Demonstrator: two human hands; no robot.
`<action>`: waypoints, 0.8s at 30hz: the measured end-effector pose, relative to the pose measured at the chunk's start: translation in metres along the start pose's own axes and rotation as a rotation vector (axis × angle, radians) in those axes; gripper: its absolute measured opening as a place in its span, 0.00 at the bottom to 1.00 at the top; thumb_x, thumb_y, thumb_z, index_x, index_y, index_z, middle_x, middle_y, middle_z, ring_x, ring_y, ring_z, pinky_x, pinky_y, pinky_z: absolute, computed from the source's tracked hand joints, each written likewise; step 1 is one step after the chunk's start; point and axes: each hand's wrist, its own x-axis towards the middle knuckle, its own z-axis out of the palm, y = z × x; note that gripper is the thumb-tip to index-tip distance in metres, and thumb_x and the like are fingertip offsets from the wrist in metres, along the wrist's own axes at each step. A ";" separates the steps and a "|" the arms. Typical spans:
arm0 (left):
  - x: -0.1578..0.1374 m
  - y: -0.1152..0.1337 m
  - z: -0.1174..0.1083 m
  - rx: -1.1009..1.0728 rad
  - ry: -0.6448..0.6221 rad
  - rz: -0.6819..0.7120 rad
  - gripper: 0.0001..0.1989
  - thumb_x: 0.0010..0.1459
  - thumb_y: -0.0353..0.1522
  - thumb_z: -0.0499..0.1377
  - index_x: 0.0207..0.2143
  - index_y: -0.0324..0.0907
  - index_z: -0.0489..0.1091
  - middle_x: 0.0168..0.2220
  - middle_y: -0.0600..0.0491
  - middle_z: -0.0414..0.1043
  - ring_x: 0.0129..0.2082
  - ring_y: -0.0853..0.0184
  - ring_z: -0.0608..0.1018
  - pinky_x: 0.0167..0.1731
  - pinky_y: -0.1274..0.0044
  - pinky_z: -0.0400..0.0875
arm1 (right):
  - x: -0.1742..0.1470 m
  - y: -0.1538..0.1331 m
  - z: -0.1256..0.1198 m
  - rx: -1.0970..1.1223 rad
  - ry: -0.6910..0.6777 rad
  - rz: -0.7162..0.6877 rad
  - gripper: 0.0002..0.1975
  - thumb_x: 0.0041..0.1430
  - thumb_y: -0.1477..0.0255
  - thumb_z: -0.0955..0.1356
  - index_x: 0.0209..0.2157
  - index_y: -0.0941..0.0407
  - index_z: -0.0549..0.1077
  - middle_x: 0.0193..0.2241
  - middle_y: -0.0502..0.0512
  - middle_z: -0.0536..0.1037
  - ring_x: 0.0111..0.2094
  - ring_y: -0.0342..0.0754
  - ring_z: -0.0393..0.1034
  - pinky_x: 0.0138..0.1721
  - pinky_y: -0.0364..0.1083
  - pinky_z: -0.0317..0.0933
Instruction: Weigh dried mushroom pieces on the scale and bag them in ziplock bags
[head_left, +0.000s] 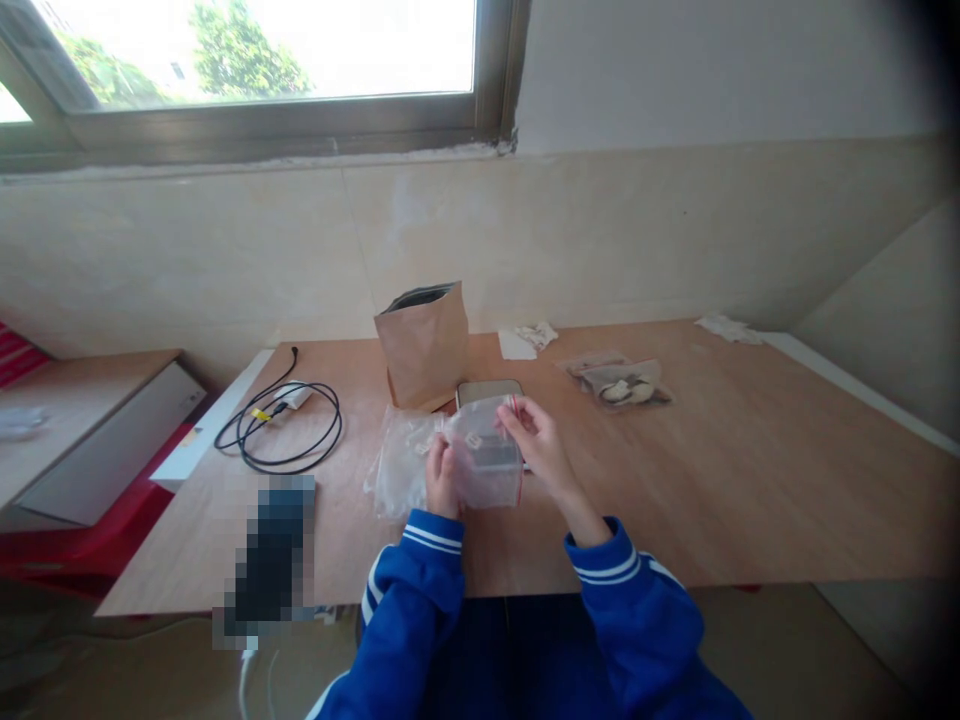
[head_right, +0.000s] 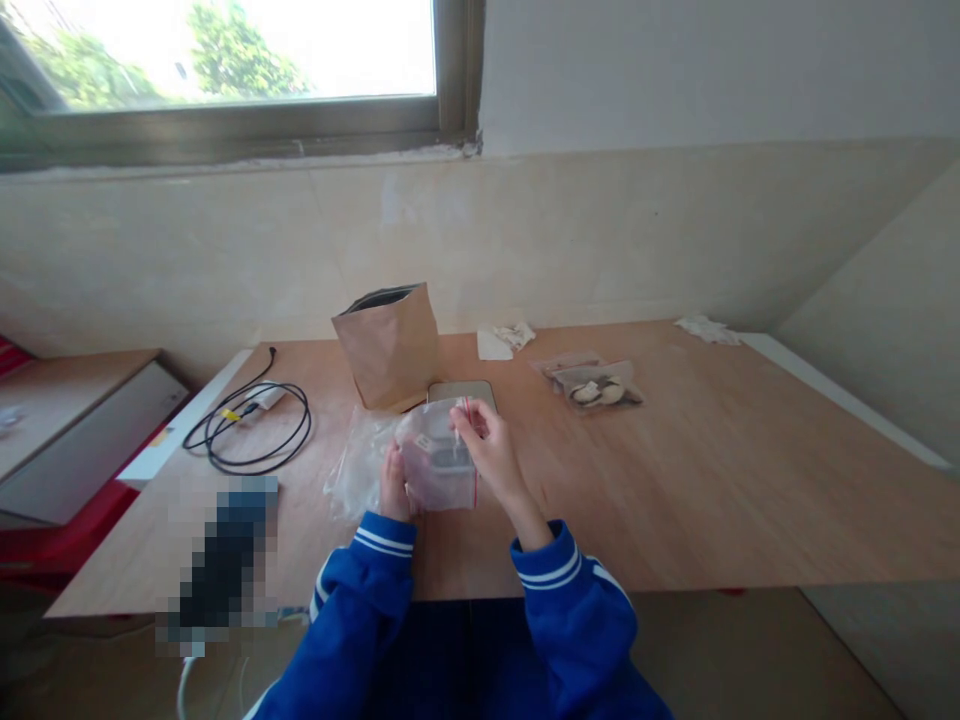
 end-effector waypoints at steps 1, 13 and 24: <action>-0.002 0.002 0.002 0.061 -0.027 0.044 0.19 0.46 0.45 0.67 0.36 0.41 0.74 0.31 0.51 0.75 0.32 0.64 0.77 0.34 0.75 0.72 | -0.001 -0.001 -0.002 -0.007 0.022 -0.002 0.16 0.57 0.54 0.67 0.31 0.53 0.70 0.26 0.51 0.75 0.29 0.48 0.71 0.34 0.46 0.65; -0.026 0.040 0.030 0.293 -0.149 0.098 0.13 0.51 0.37 0.66 0.37 0.42 0.70 0.24 0.56 0.72 0.20 0.73 0.72 0.22 0.82 0.68 | -0.012 -0.003 -0.007 -0.093 0.224 -0.003 0.21 0.61 0.49 0.60 0.32 0.52 0.69 0.12 0.43 0.60 0.11 0.43 0.55 0.13 0.42 0.49; -0.044 0.031 0.025 0.256 -0.237 -0.097 0.34 0.47 0.30 0.69 0.55 0.45 0.60 0.38 0.50 0.74 0.26 0.71 0.76 0.22 0.83 0.71 | 0.000 0.016 -0.006 -0.254 0.273 -0.085 0.21 0.63 0.50 0.58 0.33 0.52 0.69 0.26 0.55 0.76 0.24 0.49 0.69 0.25 0.46 0.61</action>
